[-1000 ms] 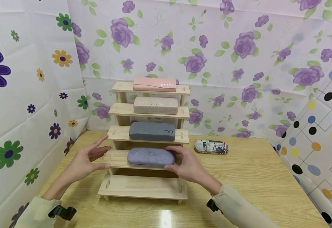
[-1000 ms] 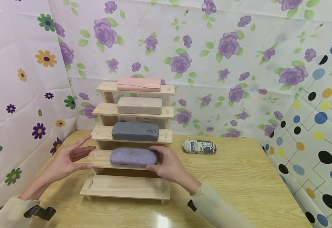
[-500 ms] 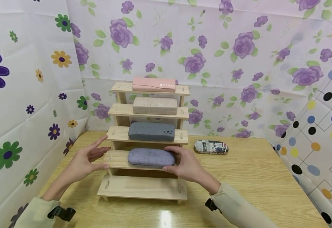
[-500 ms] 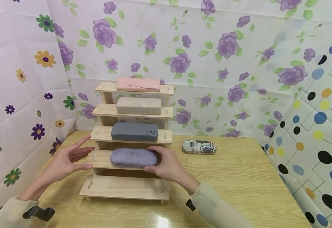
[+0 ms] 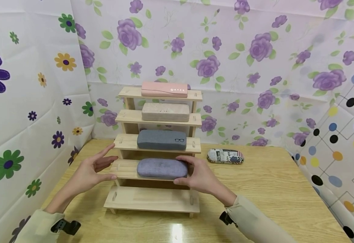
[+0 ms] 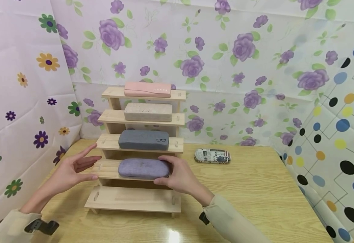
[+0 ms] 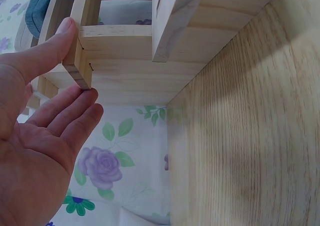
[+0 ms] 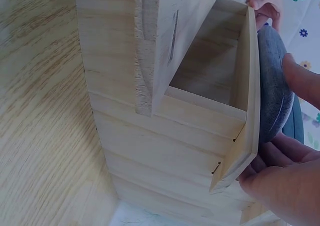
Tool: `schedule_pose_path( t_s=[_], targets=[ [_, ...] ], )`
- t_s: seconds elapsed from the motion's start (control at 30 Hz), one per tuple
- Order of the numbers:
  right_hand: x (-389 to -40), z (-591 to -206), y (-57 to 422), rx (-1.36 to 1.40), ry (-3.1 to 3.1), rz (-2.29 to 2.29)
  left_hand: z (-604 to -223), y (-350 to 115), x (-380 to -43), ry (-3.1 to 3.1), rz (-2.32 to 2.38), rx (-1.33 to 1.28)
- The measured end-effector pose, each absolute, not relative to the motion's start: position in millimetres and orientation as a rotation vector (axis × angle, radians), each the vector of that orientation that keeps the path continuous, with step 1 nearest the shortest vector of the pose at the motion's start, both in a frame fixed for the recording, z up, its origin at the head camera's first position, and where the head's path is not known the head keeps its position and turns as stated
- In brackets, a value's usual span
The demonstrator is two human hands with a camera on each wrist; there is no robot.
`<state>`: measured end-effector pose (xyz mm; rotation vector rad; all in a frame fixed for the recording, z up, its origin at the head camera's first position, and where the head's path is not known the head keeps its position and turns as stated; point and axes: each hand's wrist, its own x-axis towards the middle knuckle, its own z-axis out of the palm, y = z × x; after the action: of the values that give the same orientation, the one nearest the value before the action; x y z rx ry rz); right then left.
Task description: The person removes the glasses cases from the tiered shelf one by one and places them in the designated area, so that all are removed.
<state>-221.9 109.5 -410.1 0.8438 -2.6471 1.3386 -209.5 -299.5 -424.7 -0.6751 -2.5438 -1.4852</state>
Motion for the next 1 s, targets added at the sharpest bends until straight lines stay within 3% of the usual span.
schedule_pose_path(
  t_s=[1.0],
  targets=[
    [-212, -407, 117, 0.822, -2.491, 1.603, -423, -298, -208, -2.548, -1.469, -0.668]
  ],
)
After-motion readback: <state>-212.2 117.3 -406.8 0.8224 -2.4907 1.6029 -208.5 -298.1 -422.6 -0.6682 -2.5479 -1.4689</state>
